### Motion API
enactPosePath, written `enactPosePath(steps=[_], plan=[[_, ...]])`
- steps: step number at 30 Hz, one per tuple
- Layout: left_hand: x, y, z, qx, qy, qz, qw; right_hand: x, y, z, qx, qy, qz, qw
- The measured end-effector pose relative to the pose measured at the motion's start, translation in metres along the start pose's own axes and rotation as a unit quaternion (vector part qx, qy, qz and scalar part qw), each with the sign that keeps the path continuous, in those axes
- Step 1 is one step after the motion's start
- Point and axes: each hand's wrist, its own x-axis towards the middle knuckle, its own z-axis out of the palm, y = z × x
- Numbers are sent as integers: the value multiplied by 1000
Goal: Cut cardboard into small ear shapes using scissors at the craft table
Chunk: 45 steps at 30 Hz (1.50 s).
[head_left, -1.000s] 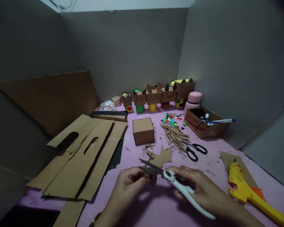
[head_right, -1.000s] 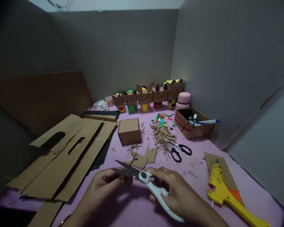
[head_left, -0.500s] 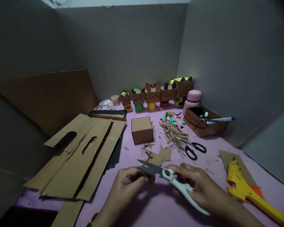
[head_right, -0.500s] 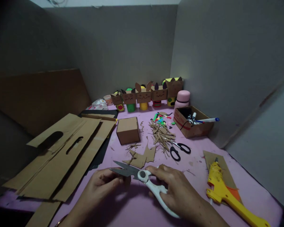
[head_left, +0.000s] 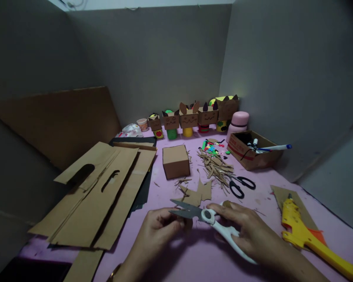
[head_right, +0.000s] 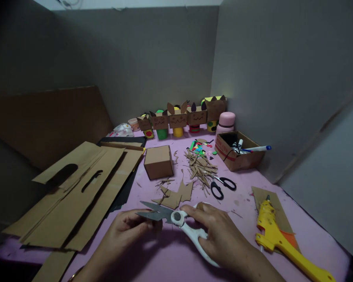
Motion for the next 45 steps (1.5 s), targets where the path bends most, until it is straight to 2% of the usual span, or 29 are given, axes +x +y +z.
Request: enactPosePath(steps=[5,9,12,15,21,30,34,37,39,42,45], plan=[[1,1,0,16,-5,-1,1000,3,-6,-5,8,-3,4,1000],[1,2,-1,14,-13,-4,1000,7,-13,-6,65,-25,21,997],[1,1,-2,6,1,8,1000,8,-11,-3,90,-18,32,995],[2,1,-2,-6,22,17,1000,6,-7,-1,75,-19,32,996],[2,0,-2,-9,12,21,1000,6,-8,0,57,-22,24,998],[1,1,-1,14,26,17,999,7,-8,-1,41,-4,13,999],[1,1,-2,23,19,24,999,9,-15,-4,111,-23,23,993],[0,2,-2,29,33,28,999,10,-14,-1,208,-30,73,975],[-1,2,-1,32,40,32,998,11,-10,4,264,-13,105,959],[-2,3,2,5,34,31,999,13,-7,13,316,33,116,941],[-2,0,10,-53,14,-5,998,15,-13,20,372,57,119,919]])
